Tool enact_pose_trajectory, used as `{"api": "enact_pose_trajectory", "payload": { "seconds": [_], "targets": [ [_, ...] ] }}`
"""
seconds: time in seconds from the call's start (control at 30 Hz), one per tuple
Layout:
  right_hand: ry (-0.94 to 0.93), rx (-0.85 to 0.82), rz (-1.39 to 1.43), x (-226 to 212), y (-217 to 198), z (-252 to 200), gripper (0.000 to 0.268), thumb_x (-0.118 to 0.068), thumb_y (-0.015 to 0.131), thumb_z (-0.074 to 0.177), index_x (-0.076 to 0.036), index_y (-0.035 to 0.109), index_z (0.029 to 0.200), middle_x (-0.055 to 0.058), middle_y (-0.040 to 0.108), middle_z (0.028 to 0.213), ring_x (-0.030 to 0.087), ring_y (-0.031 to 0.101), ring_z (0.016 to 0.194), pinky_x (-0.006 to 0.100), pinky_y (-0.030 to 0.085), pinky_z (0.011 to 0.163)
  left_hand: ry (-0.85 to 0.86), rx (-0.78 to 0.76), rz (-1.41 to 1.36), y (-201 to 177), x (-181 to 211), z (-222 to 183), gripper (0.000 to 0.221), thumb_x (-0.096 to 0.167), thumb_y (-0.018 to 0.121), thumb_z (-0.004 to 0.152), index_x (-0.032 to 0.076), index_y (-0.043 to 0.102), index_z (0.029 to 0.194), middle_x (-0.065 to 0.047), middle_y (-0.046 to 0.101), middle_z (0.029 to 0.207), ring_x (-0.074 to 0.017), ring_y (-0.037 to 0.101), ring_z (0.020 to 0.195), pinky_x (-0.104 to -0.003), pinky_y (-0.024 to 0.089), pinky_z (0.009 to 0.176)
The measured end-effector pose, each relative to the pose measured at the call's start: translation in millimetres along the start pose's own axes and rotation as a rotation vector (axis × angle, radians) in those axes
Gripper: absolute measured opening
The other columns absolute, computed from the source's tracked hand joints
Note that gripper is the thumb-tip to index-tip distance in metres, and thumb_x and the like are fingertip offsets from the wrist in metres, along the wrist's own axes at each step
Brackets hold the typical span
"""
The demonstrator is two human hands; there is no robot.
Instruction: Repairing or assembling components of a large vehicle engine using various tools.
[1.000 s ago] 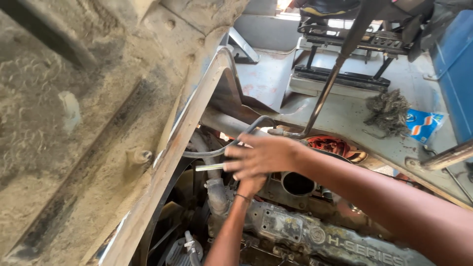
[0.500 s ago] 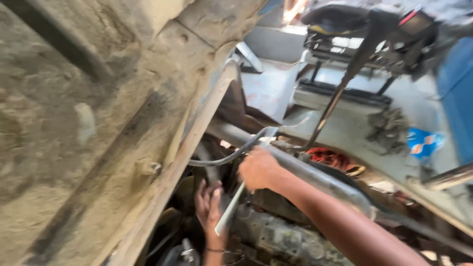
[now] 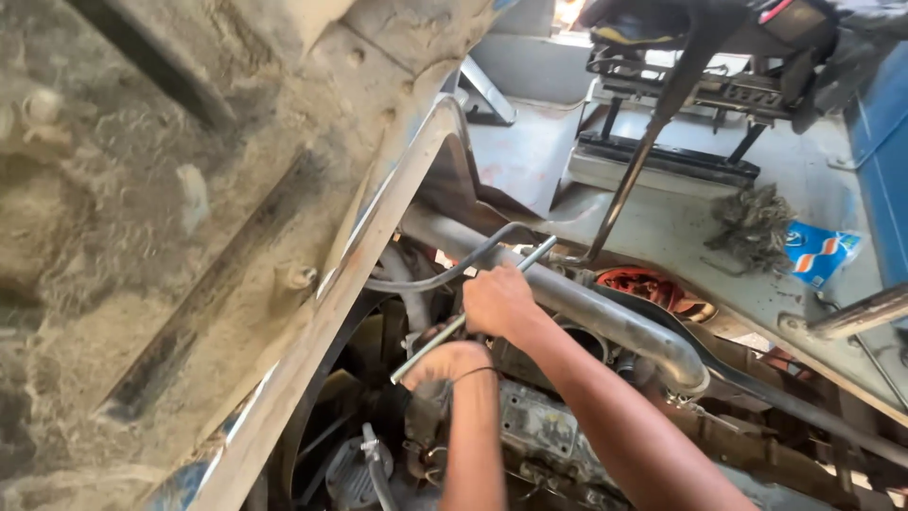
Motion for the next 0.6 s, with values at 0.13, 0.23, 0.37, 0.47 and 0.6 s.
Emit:
{"api": "enact_pose_trajectory", "payload": {
  "seconds": [0.13, 0.23, 0.37, 0.47, 0.6],
  "targets": [
    [0.018, 0.026, 0.012, 15.4, 8.0, -3.4, 0.019, -0.028, 0.072, 0.074, -0.012, 0.08, 0.082, 0.015, 0.076, 0.09, 0.032, 0.074, 0.09, 0.044, 0.05, 0.09, 0.214, -0.219, -0.168, 16.1, 7.2, -42.6, 0.094, 0.088, 0.009, 0.081, 0.006, 0.053, 0.083, -0.012, 0.059, 0.071, -0.0271, 0.06, 0.065, -0.046, 0.058, 0.067],
    [0.013, -0.001, 0.015, 8.9, -0.4, -4.9, 0.022, -0.029, 0.073, 0.075, -0.011, 0.079, 0.085, 0.016, 0.076, 0.09, 0.032, 0.075, 0.09, 0.043, 0.051, 0.091, 0.247, -0.222, -0.06, 26.5, 39.0, -100.1, 0.074, 0.076, 0.026, 0.089, 0.008, 0.056, 0.091, -0.011, 0.059, 0.07, -0.0251, 0.06, 0.066, -0.046, 0.057, 0.068],
    [-0.019, 0.116, -0.02, 13.4, 21.1, 11.2, 0.024, -0.03, 0.066, 0.087, -0.009, 0.078, 0.086, 0.016, 0.076, 0.092, 0.034, 0.075, 0.088, 0.048, 0.053, 0.082, 0.024, -0.036, 0.163, 59.8, 49.3, -105.9, 0.048, 0.044, 0.057, 0.099, -0.001, 0.048, 0.083, -0.014, 0.05, 0.064, -0.0301, 0.055, 0.053, -0.046, 0.057, 0.06],
    [0.02, 0.143, 0.067, 14.6, 20.2, 13.2, 0.021, -0.023, 0.062, 0.087, -0.011, 0.079, 0.086, 0.016, 0.077, 0.093, 0.034, 0.075, 0.091, 0.046, 0.054, 0.085, 0.172, -0.088, 0.183, 67.4, 19.2, -18.1, 0.031, 0.013, 0.055, 0.09, -0.005, 0.035, 0.076, -0.011, 0.047, 0.064, -0.0258, 0.052, 0.046, -0.048, 0.05, 0.043],
    [0.059, 0.134, 0.063, 14.5, 25.6, 3.3, 0.022, -0.025, 0.063, 0.087, -0.012, 0.08, 0.087, 0.016, 0.077, 0.094, 0.033, 0.075, 0.092, 0.046, 0.054, 0.084, 0.13, -0.048, 0.233, 74.1, 44.6, -80.7, 0.026, 0.011, 0.057, 0.091, -0.003, 0.043, 0.075, -0.012, 0.051, 0.064, -0.0241, 0.048, 0.046, -0.044, 0.047, 0.04]
  ]
}}
Point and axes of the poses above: each hand's wrist, its own z-axis towards the middle knuckle, its own y-axis out of the palm, x = y × z, the point moved 5 cm from there along z, towards the middle knuckle
